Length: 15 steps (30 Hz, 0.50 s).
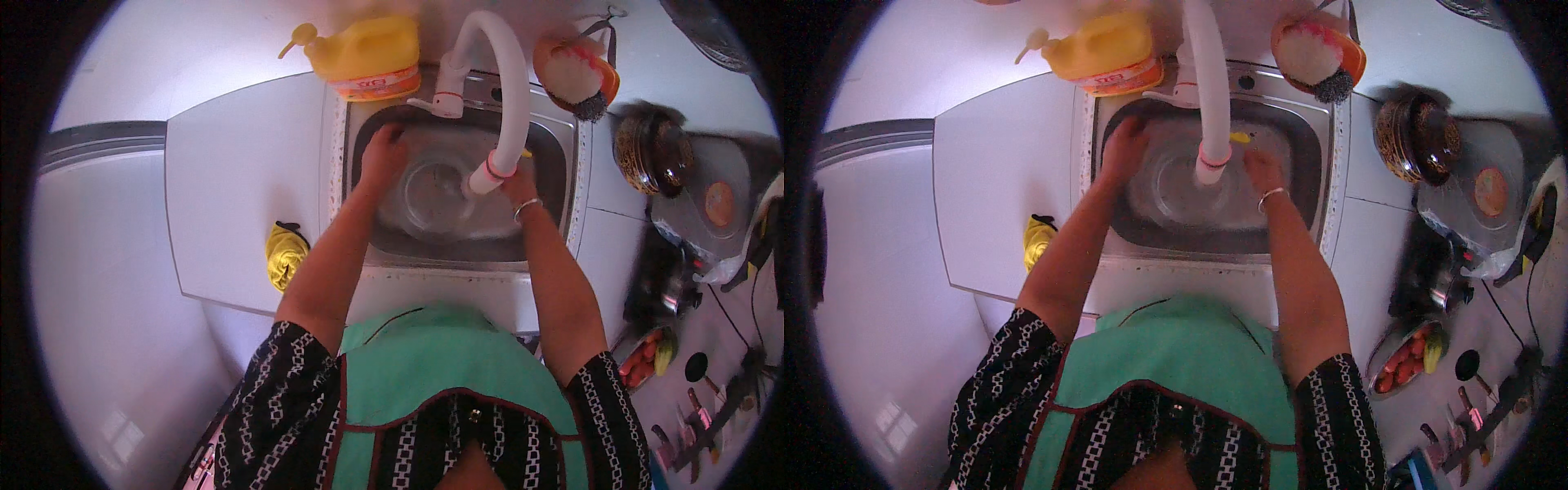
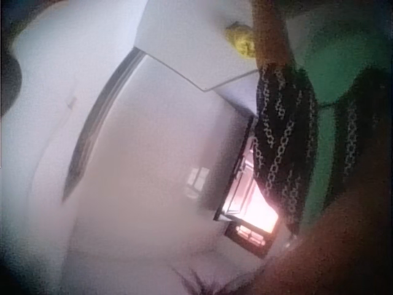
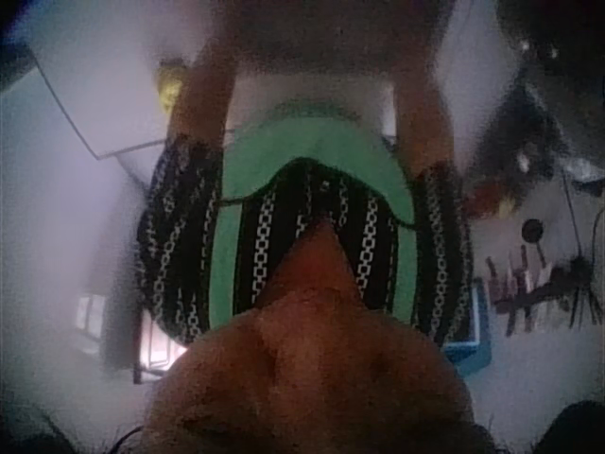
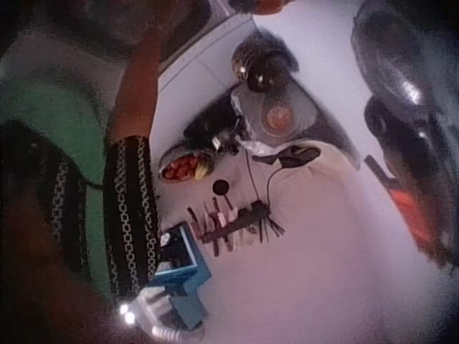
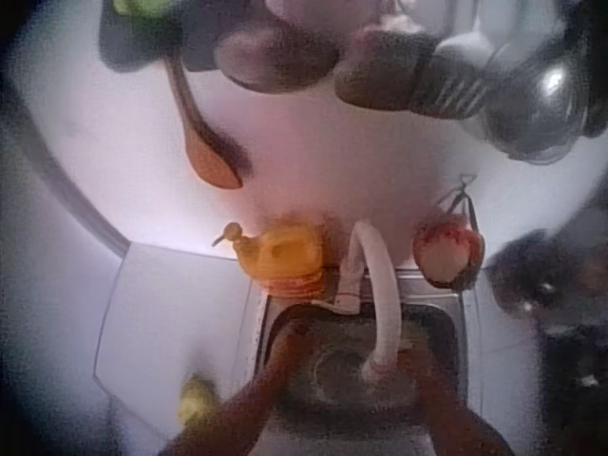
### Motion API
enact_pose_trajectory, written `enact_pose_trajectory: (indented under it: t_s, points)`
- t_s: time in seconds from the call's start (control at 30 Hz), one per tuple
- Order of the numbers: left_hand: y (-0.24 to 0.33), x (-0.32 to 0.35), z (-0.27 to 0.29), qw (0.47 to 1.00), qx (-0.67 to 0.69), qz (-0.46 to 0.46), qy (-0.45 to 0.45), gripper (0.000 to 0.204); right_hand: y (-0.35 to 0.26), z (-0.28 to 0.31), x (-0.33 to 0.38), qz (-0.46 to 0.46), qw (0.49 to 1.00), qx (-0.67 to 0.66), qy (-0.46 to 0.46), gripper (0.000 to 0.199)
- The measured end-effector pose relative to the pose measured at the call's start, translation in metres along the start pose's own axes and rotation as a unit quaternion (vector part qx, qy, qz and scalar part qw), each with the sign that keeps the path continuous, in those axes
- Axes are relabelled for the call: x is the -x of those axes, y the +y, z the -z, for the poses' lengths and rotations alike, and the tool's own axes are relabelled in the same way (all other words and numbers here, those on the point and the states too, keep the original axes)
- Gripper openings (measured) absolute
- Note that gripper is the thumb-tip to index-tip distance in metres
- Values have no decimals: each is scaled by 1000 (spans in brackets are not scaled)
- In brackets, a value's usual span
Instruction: The person collects potato peels into a bucket, washes a glass bowl, and then slices peeled potatoes into thin strips using a cleaver on a wooden cutting board.
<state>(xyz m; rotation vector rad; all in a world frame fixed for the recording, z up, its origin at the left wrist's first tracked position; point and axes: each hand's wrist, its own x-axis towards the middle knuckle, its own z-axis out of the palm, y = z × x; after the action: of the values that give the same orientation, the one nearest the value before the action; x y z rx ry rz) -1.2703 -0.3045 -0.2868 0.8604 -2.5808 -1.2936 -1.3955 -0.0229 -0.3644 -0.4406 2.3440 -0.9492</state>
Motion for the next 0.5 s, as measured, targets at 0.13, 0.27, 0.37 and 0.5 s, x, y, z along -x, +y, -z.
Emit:
enact_pose_trajectory:
  t_s: [0.13, 0.27, 0.37, 0.5]
  points:
    - [-118, 64, -65, 952, -39, 289, -90, 61, 79, -46, 30, -165, 986, 3, -2, 35]
    - [-126, 111, -85, 796, 351, 470, -148, 69, 70, -60, 66, 136, 948, 264, -115, 36]
    - [-132, 118, -82, 798, 370, 438, -185, 69, 75, -93, 62, -65, 994, -66, -62, 42]
    - [-122, 118, -72, 850, 249, 414, -211, 62, 91, -85, 61, -86, 992, -70, -66, 40]
